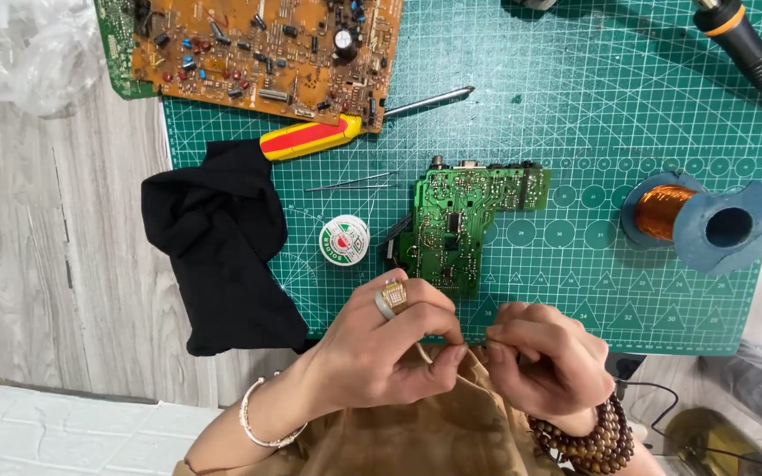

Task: Soldering electronic components onto a printed circuit board using a soldering iron and solder wire

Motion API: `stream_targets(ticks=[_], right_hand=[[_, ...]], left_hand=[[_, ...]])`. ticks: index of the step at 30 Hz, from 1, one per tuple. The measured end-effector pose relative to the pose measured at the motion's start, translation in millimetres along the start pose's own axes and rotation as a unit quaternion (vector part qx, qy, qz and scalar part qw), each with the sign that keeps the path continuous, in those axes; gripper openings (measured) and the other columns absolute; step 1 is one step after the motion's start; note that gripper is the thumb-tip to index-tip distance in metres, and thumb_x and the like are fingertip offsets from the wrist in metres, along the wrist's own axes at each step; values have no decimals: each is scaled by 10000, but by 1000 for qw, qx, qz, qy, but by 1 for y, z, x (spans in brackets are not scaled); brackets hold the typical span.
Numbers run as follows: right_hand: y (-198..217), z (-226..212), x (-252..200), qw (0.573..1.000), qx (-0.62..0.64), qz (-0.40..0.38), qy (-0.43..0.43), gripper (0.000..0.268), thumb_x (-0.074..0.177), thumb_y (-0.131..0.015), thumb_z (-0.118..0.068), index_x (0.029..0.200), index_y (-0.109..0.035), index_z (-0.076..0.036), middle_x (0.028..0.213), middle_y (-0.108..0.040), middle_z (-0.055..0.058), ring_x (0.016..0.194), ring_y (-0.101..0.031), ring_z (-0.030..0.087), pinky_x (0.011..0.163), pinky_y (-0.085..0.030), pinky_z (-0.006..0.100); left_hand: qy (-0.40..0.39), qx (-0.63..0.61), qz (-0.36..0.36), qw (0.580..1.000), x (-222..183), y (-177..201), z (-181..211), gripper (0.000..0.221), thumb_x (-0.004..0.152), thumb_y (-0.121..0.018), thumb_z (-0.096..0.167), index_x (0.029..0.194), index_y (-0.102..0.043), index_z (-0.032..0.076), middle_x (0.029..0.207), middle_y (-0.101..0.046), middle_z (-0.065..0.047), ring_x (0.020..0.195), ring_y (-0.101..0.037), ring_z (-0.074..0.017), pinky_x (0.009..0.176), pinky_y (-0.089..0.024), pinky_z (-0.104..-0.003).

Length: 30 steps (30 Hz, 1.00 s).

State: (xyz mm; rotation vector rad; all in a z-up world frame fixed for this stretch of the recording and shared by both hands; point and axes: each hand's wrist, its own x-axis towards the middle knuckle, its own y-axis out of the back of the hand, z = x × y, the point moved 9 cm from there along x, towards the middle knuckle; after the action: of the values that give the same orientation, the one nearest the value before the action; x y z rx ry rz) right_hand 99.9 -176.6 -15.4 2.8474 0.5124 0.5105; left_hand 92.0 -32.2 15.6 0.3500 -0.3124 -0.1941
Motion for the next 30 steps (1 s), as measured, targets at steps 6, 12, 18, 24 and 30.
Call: stream_targets(ticks=[6, 12, 18, 24, 30], right_hand=[[3, 5, -10, 999, 22, 39, -19, 172, 738, -604, 125, 849, -582, -6, 608, -446, -40, 543, -358, 57, 556, -487, 210], [4, 6, -18, 998, 22, 61, -23, 175, 731, -592, 113, 855, -581, -11, 608, -458, -36, 546, -347, 56, 561, -484, 209], [0, 3, -19, 997, 51, 54, -1, 181, 736, -574, 125, 863, -573, -4, 620, -440, -42, 540, -355, 54, 535, -464, 206], [-3, -3, -17, 999, 12, 47, 19, 176, 717, -561, 138, 841, -556, 12, 610, -459, -11, 524, -379, 75, 530, -488, 222], [-5, 3, -16, 999, 32, 41, 6, 206, 700, -558, 142, 842, -562, -8, 623, -474, -17, 546, -371, 72, 539, -481, 217]], left_hand=[[-1, 3, 8, 1000, -2, -3, 4, 190, 760, -749, 8, 890, -617, 49, 896, -641, -38, 635, -539, -143, 654, -421, -281], [-19, 10, 24, 999, 0, -5, 11, 178, 757, -732, 2, 869, -600, 43, 874, -642, -44, 572, -457, -127, 621, -388, -267], [-24, -9, 27, 999, 1, -4, 15, 228, 717, -725, -21, 848, -553, 52, 809, -606, -27, 615, -489, -150, 636, -383, -278], [-26, -6, 29, 999, -2, -1, 16, 236, 737, -733, -41, 864, -549, 36, 805, -609, -37, 596, -460, -145, 657, -387, -280], [-30, 12, 22, 999, -4, -2, 16, 219, 768, -721, -39, 873, -542, 30, 812, -605, -49, 617, -473, -158, 654, -400, -287]])
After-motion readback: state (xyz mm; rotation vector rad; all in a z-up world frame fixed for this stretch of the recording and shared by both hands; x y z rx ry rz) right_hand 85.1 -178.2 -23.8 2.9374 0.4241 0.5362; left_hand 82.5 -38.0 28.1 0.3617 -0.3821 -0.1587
